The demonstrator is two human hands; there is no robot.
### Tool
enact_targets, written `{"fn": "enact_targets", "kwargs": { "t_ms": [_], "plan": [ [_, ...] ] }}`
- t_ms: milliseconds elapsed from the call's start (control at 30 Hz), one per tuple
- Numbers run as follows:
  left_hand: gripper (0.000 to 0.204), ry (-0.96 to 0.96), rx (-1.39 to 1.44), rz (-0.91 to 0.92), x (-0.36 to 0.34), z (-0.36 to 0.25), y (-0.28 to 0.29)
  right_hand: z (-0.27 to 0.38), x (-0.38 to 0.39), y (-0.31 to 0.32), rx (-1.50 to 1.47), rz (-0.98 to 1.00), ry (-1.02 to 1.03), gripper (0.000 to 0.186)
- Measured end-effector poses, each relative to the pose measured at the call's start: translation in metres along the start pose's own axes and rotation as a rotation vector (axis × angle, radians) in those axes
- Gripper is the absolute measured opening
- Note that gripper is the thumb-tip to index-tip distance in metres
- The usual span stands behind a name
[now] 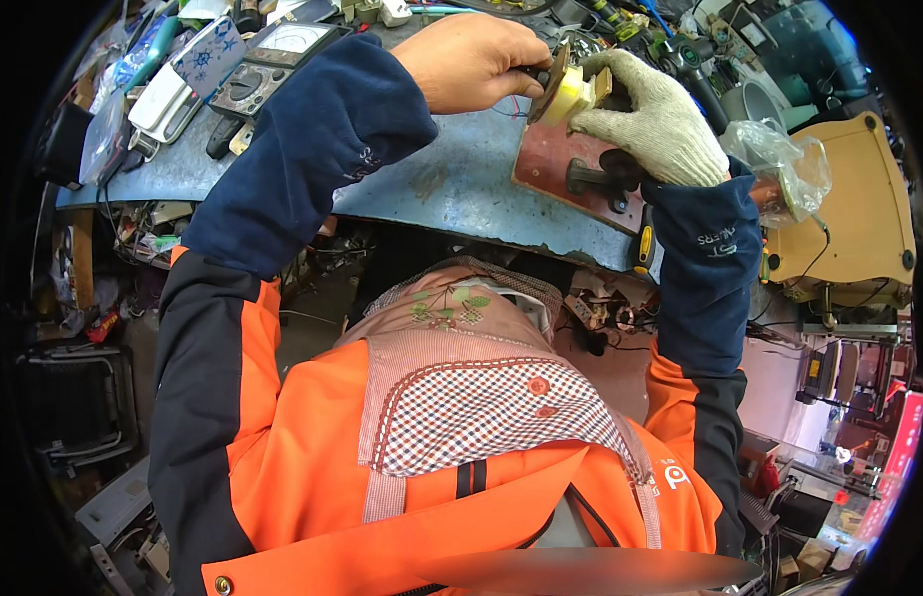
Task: The person rummages through a tray of small metal parts, then uses a bench grinder to shape a cylindrical component. They attach wires to the component and continue adjusting it with gloved hands.
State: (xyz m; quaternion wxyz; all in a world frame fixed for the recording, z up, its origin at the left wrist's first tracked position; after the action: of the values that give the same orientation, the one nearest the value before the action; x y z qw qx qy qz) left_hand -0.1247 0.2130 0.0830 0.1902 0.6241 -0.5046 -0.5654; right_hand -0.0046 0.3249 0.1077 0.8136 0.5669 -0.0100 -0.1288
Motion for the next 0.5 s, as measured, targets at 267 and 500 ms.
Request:
{"fn": "enact_targets", "kwargs": {
  "t_ms": [267,500],
  "plan": [
    [0.027,0.111,0.146,0.06,-0.007,0.018,-0.006,0.003,0.0,0.003,-0.022,-0.061,0.072,0.06],
    [0.028,0.383,0.573,0.344,-0.008,0.051,-0.03,0.005,0.0,0.003,0.007,-0.065,0.084,0.061]
  ]
}}
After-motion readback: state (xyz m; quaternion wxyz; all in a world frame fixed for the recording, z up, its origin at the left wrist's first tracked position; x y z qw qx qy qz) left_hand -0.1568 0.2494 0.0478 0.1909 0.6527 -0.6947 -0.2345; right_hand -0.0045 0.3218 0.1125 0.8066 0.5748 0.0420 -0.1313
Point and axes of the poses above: each hand's wrist, its own x-axis away from the middle knuckle, its own y-axis out of the back of the hand, z = x × y, the point moved 9 cm from there along -x, towards the middle knuckle, and after that the axes turned 1 degree about z, right-handed, at the moved point
